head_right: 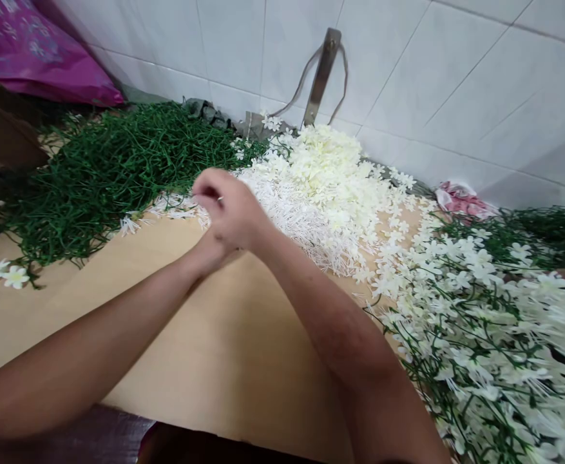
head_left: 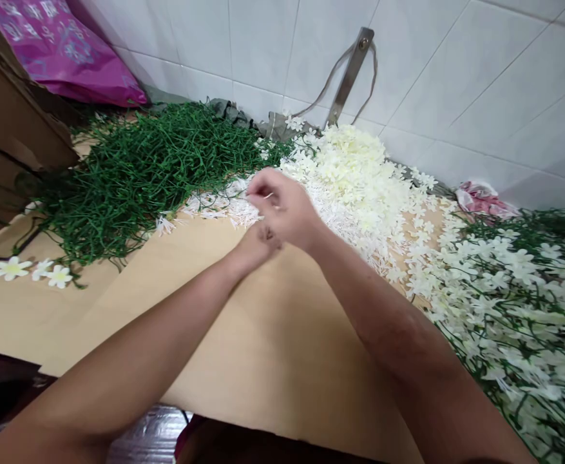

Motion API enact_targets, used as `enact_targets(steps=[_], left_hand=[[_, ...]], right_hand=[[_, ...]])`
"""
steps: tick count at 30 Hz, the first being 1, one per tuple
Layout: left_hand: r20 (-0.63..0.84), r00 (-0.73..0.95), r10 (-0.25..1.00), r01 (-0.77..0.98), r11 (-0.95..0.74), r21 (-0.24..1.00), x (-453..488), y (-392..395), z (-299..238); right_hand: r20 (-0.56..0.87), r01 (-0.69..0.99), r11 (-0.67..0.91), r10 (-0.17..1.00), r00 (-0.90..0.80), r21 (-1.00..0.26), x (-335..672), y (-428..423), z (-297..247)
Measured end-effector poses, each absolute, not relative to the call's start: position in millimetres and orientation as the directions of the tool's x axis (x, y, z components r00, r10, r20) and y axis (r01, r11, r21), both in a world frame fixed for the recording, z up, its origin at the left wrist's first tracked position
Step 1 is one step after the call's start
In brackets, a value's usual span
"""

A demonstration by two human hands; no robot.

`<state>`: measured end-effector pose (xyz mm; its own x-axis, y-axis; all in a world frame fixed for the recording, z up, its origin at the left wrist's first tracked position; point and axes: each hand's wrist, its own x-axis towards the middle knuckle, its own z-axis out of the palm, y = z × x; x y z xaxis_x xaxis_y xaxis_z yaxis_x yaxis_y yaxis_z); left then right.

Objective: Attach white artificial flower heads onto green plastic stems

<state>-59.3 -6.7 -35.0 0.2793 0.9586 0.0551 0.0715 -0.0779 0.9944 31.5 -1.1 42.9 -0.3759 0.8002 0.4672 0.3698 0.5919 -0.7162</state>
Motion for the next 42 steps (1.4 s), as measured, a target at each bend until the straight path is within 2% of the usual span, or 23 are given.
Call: enact_targets(steps=[2,5,8,11,14,16,19,21,23,25,26,29,32,34,37,42], left_hand=[[0.059,0.325,0.944,-0.084,-0.033,0.996,-62.5,-5.8,-30.0],[0.056,0.347,0.936,-0.256,0.037,0.966,-65.3,-6.7,-25.7],[0.032,0.327,0.944,-0.220,0.044,0.974,-64.6,-7.8,-24.3],[0.031,0.321,0.947,-0.120,0.008,0.993,-63.1,-8.0,-23.8],[0.025,0.360,0.933,-0.007,-0.024,1.000,-61.0,-9.1,-23.3],[-0.002,0.429,0.904,0.089,-0.040,0.995,-58.5,-11.4,-23.3],[-0.022,0.531,0.847,0.205,-0.103,0.973,-54.5,-15.8,-24.6],[-0.011,0.569,0.822,0.239,-0.152,0.959,-53.5,-17.6,-26.4],[-0.005,0.604,0.797,0.268,-0.197,0.943,-54.4,-17.9,-28.3],[0.011,0.661,0.750,0.307,-0.284,0.908,-56.5,-17.5,-29.0],[0.031,0.701,0.713,0.316,-0.350,0.882,-57.5,-17.5,-28.8],[0.103,0.814,0.572,0.287,-0.549,0.785,-58.7,-19.2,-26.2],[0.112,0.859,0.500,0.265,-0.620,0.738,-57.6,-22.9,-24.0],[0.081,0.845,0.528,0.299,-0.592,0.748,-56.8,-24.3,-23.3],[0.045,0.751,0.659,0.430,-0.540,0.724,-56.0,-20.2,-18.0],[0.092,0.539,0.837,0.690,-0.502,0.521,-40.3,15.6,15.1]], right_hand=[[0.386,0.261,0.425,0.903,-0.186,-0.867,58.9,-6.4,45.8],[0.189,0.022,0.194,0.970,-0.156,-0.981,91.1,-15.5,30.9],[0.044,-0.117,0.018,0.973,-0.226,-0.993,106.7,-25.8,8.1],[-0.054,-0.070,-0.080,0.949,-0.310,-0.994,114.8,-30.5,0.2],[-0.062,0.136,-0.023,0.956,-0.287,-0.990,126.2,-22.2,8.3],[0.019,0.334,0.064,0.991,-0.134,-0.940,134.1,-9.9,14.2],[0.165,0.641,0.123,0.986,0.005,-0.757,138.0,12.2,14.5],[0.223,0.799,0.143,0.975,-0.012,-0.584,134.5,24.8,9.6],[0.234,0.886,0.146,0.971,-0.044,-0.439,130.1,33.7,4.2],[0.226,0.911,0.143,0.972,-0.057,-0.387,129.6,38.1,1.2],[0.225,0.905,0.144,0.973,-0.055,-0.401,131.7,38.7,1.2],[0.255,0.815,0.153,0.967,-0.007,-0.559,147.6,36.0,5.1],[0.264,0.659,0.138,0.960,0.096,-0.739,169.2,31.8,10.9],[0.238,0.564,0.116,0.960,0.147,-0.818,180.4,30.0,14.1],[0.193,0.495,0.079,0.964,0.184,-0.865,188.6,27.4,19.3],[0.147,0.591,0.031,0.978,0.150,-0.806,185.0,17.6,31.4]])
